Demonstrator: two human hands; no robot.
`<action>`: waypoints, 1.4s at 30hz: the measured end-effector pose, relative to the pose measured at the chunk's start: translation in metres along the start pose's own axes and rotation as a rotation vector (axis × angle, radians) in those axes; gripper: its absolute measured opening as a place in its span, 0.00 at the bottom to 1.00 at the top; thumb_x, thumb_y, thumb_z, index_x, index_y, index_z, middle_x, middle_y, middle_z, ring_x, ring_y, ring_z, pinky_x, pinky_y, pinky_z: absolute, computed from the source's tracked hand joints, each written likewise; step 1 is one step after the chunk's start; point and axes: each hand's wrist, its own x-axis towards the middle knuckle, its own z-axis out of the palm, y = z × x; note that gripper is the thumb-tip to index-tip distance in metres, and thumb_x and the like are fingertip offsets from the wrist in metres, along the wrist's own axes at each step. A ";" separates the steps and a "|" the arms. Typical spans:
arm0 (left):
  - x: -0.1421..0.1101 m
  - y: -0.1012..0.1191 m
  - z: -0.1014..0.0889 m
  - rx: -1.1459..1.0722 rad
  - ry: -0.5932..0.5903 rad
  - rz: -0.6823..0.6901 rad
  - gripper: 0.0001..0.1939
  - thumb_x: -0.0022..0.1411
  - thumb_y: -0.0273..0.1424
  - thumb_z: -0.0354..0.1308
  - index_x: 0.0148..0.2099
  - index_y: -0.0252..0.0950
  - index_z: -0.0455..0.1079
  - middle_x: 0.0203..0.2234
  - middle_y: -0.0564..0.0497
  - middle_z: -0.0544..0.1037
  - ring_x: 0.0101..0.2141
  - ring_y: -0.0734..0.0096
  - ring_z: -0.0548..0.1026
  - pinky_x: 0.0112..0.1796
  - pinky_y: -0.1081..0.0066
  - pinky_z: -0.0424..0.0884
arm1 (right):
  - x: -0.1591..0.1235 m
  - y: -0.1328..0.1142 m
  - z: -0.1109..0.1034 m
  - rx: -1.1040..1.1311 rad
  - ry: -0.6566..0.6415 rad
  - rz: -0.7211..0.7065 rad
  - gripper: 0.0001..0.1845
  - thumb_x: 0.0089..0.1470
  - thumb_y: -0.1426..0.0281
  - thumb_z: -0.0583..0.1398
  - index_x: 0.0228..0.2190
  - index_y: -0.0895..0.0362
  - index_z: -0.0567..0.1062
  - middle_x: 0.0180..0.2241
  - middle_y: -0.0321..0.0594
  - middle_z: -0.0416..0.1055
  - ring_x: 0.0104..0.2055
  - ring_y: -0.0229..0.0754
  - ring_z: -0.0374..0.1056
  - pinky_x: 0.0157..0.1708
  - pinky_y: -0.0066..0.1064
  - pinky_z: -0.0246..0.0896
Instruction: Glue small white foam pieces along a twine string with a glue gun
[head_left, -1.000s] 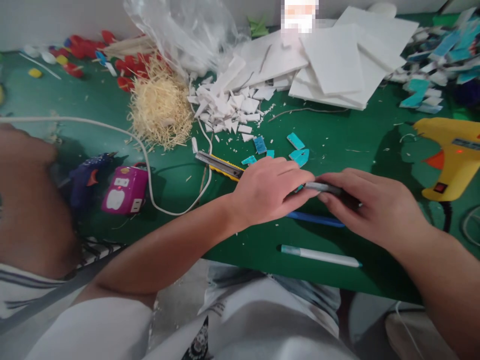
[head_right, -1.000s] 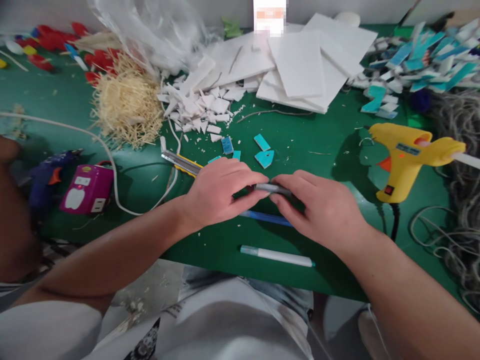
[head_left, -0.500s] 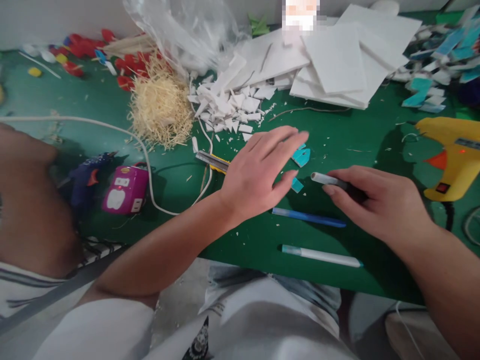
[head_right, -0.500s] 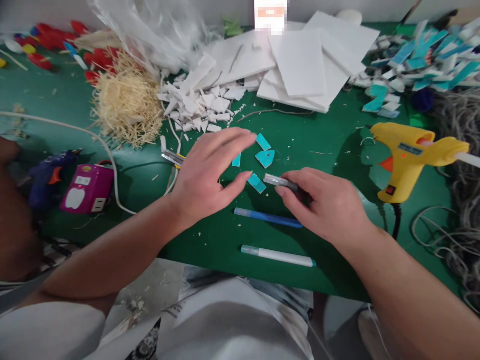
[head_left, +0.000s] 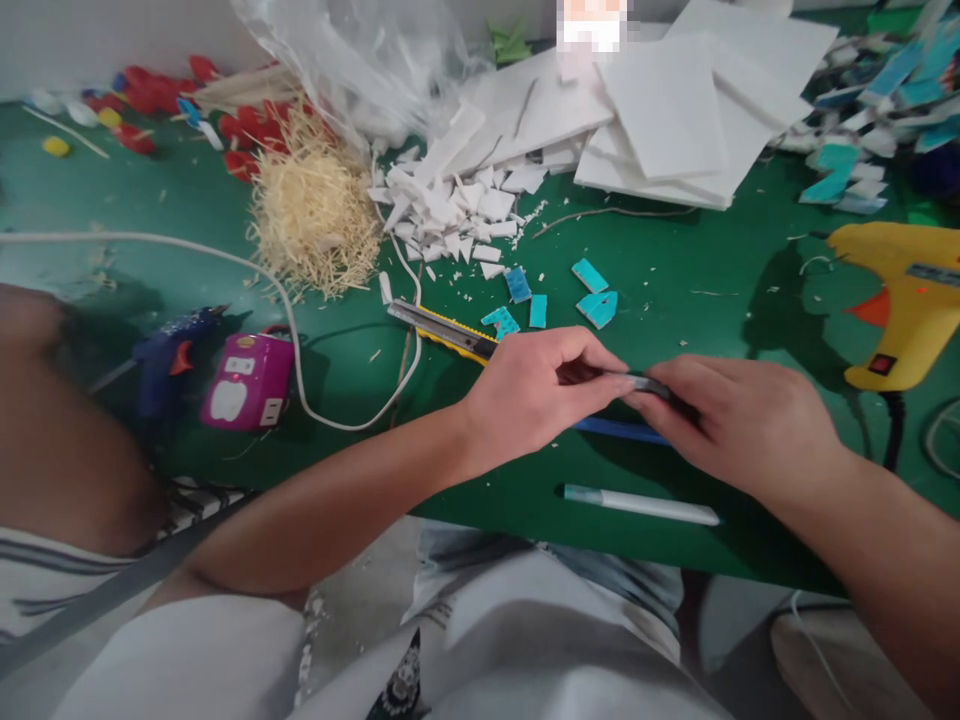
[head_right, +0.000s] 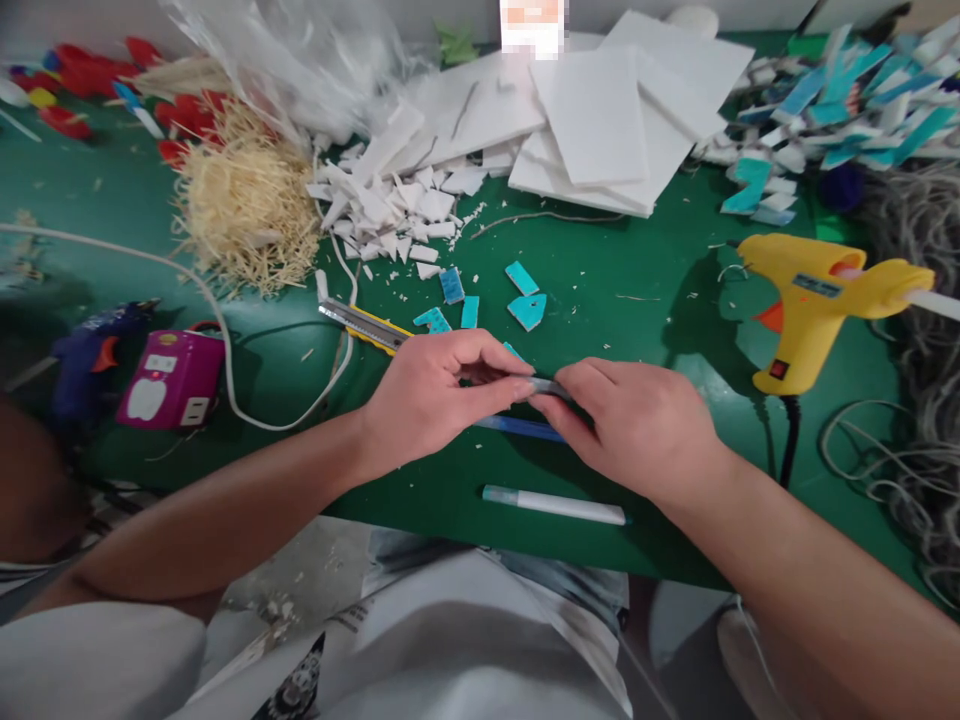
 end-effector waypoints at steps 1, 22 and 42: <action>0.000 0.002 0.001 -0.035 0.003 -0.018 0.06 0.66 0.33 0.73 0.39 0.35 0.83 0.32 0.53 0.88 0.30 0.77 0.82 0.29 0.79 0.76 | 0.000 -0.001 0.000 -0.001 0.017 -0.005 0.35 0.77 0.52 0.48 0.22 0.53 0.75 0.16 0.38 0.68 0.19 0.38 0.63 0.20 0.32 0.48; -0.005 0.018 0.001 -0.111 0.064 -0.070 0.04 0.63 0.28 0.71 0.35 0.37 0.81 0.30 0.55 0.86 0.30 0.78 0.80 0.32 0.78 0.78 | 0.007 -0.009 0.002 0.174 0.027 0.269 0.44 0.67 0.31 0.46 0.16 0.52 0.56 0.12 0.35 0.51 0.17 0.35 0.50 0.17 0.32 0.35; -0.003 0.028 -0.026 1.348 -0.099 0.154 0.06 0.71 0.30 0.61 0.39 0.37 0.77 0.31 0.46 0.79 0.40 0.55 0.79 0.32 0.64 0.65 | -0.007 0.013 0.000 0.366 0.432 0.326 0.18 0.73 0.64 0.59 0.53 0.41 0.88 0.36 0.39 0.84 0.28 0.37 0.76 0.27 0.34 0.73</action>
